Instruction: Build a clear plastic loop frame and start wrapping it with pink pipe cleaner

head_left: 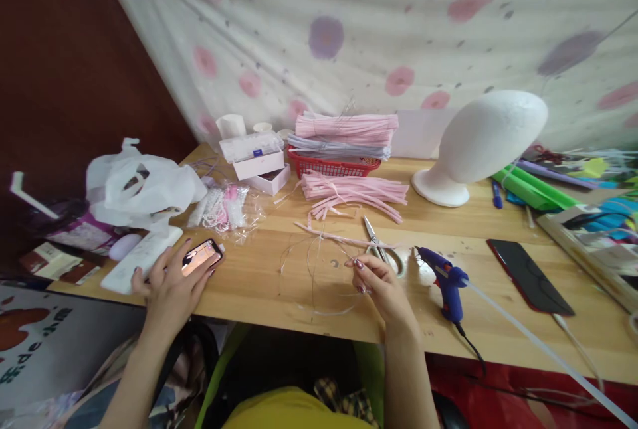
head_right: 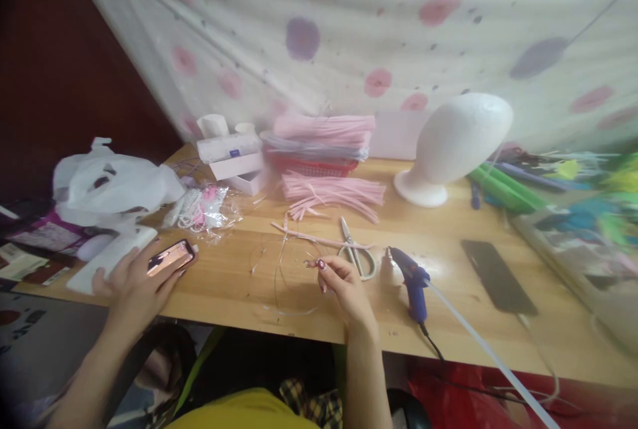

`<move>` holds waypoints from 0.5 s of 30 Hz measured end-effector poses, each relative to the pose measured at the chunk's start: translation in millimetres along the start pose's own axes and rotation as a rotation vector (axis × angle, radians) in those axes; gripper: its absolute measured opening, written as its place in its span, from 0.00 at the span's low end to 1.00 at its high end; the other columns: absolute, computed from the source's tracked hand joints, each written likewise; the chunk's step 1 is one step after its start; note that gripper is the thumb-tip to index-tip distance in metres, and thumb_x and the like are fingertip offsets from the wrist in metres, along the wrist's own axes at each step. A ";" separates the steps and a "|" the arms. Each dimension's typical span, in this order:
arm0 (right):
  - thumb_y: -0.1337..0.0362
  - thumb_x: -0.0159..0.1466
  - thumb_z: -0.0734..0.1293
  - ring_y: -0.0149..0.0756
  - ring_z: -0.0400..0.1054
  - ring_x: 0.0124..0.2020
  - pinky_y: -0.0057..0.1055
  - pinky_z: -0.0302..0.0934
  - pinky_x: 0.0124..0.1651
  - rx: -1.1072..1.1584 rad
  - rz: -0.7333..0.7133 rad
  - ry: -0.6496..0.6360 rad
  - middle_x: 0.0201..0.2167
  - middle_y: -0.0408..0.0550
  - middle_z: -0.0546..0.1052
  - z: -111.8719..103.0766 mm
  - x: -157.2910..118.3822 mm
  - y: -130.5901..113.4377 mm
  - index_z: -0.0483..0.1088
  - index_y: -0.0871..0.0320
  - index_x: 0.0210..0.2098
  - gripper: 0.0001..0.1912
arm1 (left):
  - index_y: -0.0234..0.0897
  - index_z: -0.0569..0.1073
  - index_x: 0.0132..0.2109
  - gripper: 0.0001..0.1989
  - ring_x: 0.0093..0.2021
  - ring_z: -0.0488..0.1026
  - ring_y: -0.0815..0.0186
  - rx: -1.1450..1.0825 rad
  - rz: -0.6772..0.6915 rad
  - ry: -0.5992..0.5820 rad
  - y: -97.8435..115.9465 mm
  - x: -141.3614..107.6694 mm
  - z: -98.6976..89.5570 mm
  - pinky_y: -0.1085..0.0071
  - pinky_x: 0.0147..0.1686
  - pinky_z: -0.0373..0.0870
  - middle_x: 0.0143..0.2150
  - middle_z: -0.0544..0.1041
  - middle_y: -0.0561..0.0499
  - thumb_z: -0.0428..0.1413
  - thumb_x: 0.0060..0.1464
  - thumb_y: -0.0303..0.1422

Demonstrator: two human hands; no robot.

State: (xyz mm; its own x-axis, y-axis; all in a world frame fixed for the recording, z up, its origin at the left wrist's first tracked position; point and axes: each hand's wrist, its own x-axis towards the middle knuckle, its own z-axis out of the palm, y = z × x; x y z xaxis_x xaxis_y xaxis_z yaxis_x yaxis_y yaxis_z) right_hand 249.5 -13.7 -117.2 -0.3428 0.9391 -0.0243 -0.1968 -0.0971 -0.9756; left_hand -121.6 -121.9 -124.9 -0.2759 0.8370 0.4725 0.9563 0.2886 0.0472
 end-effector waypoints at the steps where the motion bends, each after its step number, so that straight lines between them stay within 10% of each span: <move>1: 0.48 0.58 0.72 0.29 0.54 0.19 0.31 0.46 0.26 0.004 0.002 -0.003 0.15 0.39 0.65 -0.5 -0.2 0.7 0.77 0.57 0.32 0.17 | 0.49 0.81 0.45 0.11 0.65 0.59 0.43 -0.004 0.002 -0.004 3.1 -0.6 -0.7 0.34 0.61 0.41 0.66 0.67 0.44 0.54 0.60 0.37; 15: 0.49 0.60 0.72 0.28 0.55 0.19 0.30 0.46 0.27 -0.006 0.004 -0.004 0.16 0.39 0.65 -4.1 -1.6 2.5 0.77 0.56 0.33 0.15 | 0.40 0.75 0.54 0.19 0.63 0.62 0.42 -0.054 -0.006 -0.044 -6.4 4.6 6.6 0.39 0.62 0.45 0.64 0.67 0.34 0.53 0.59 0.40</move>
State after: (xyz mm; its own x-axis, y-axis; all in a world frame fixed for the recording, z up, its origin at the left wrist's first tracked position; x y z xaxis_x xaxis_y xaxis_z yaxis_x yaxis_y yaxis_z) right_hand 253.4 -14.0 -120.6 -0.3477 0.9372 -0.0275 -0.1901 -0.0992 -0.9767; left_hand -129.7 -116.9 -128.8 -0.2841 0.8554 0.4331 0.9582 0.2687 0.0979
